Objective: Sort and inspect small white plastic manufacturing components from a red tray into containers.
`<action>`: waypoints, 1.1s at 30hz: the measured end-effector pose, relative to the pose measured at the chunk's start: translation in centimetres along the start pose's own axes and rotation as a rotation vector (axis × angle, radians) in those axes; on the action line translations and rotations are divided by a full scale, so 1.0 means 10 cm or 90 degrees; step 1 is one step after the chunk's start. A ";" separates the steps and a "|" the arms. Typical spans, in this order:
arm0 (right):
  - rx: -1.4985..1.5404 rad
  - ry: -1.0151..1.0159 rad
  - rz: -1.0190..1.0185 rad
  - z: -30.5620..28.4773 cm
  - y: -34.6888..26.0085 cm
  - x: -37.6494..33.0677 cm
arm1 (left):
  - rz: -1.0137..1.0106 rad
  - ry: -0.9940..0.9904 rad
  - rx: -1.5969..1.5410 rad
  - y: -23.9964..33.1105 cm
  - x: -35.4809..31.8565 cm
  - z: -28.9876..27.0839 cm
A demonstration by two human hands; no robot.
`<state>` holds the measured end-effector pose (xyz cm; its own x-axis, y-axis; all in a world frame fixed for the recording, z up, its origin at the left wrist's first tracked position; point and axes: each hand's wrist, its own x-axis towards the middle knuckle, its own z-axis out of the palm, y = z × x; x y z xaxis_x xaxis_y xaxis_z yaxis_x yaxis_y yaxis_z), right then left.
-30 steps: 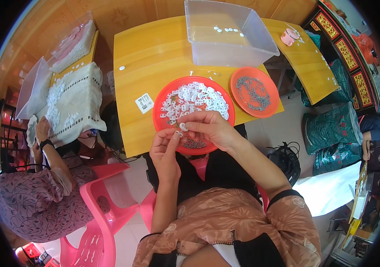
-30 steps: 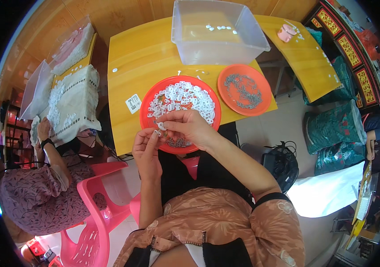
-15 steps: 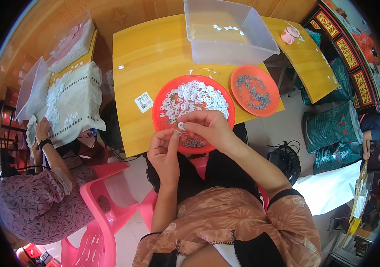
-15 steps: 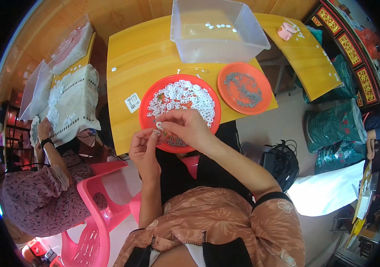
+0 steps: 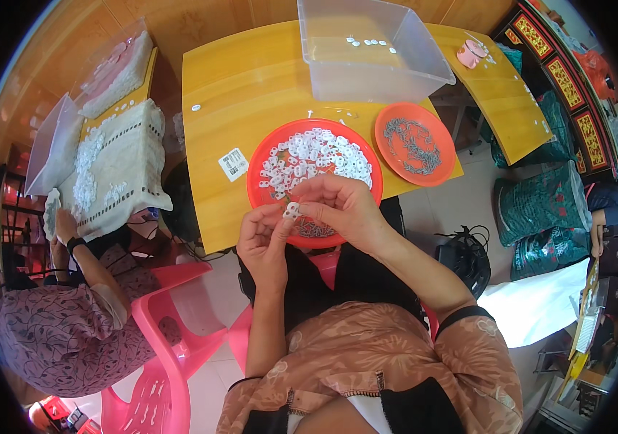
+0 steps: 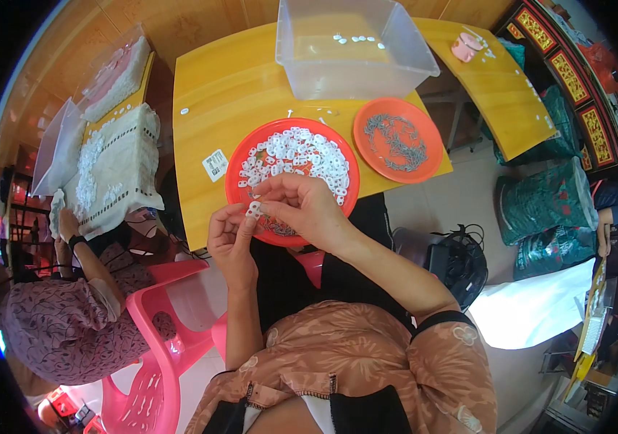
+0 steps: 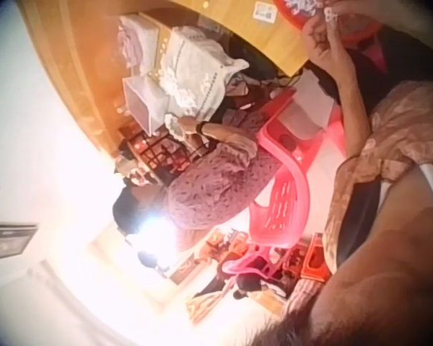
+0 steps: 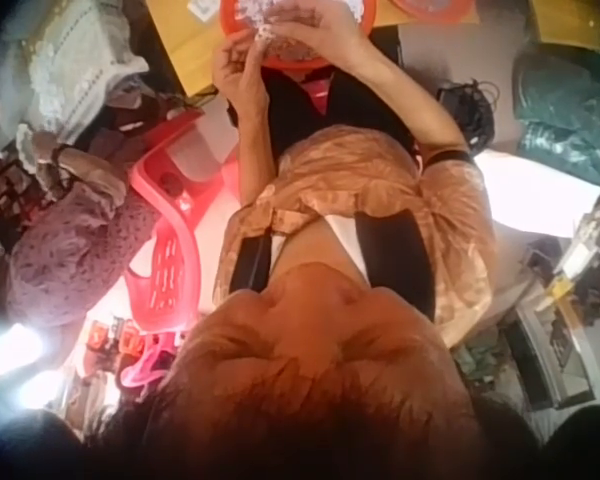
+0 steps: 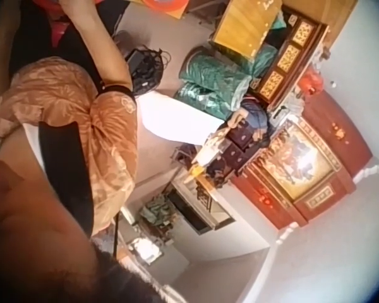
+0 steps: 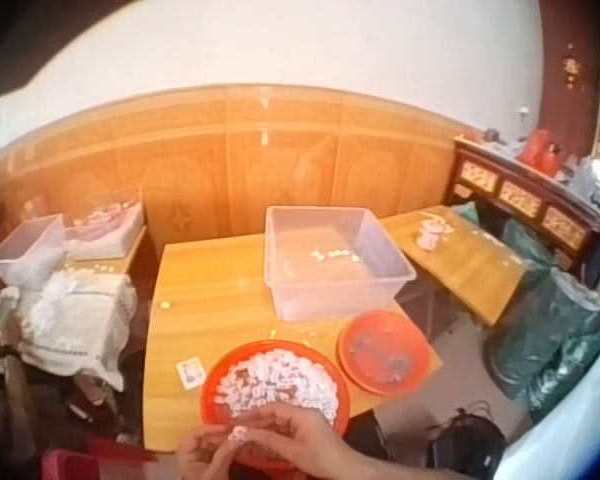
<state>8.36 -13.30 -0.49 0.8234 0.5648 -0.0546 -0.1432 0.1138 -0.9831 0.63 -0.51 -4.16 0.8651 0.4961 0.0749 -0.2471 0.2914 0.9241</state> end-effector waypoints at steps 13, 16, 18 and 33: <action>0.109 -0.069 0.052 0.00 -0.05 -0.04 | 0.020 -0.228 -0.051 -0.08 0.06 -0.12; 0.084 -0.068 0.039 0.00 -0.06 -0.04 | 0.004 -0.241 -0.079 -0.09 0.07 -0.14; 0.079 -0.089 0.078 -0.05 -0.12 -0.03 | 0.001 -0.248 -0.080 -0.07 0.08 -0.14; 0.092 -0.103 0.112 -0.12 -0.08 0.04 | 0.107 -0.200 0.104 0.00 0.03 -0.04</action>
<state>9.51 -14.16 0.02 0.6828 0.7076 -0.1820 -0.3620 0.1112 -0.9255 0.75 0.00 -4.32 0.9163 0.2439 0.3176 -0.3456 0.0810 0.9349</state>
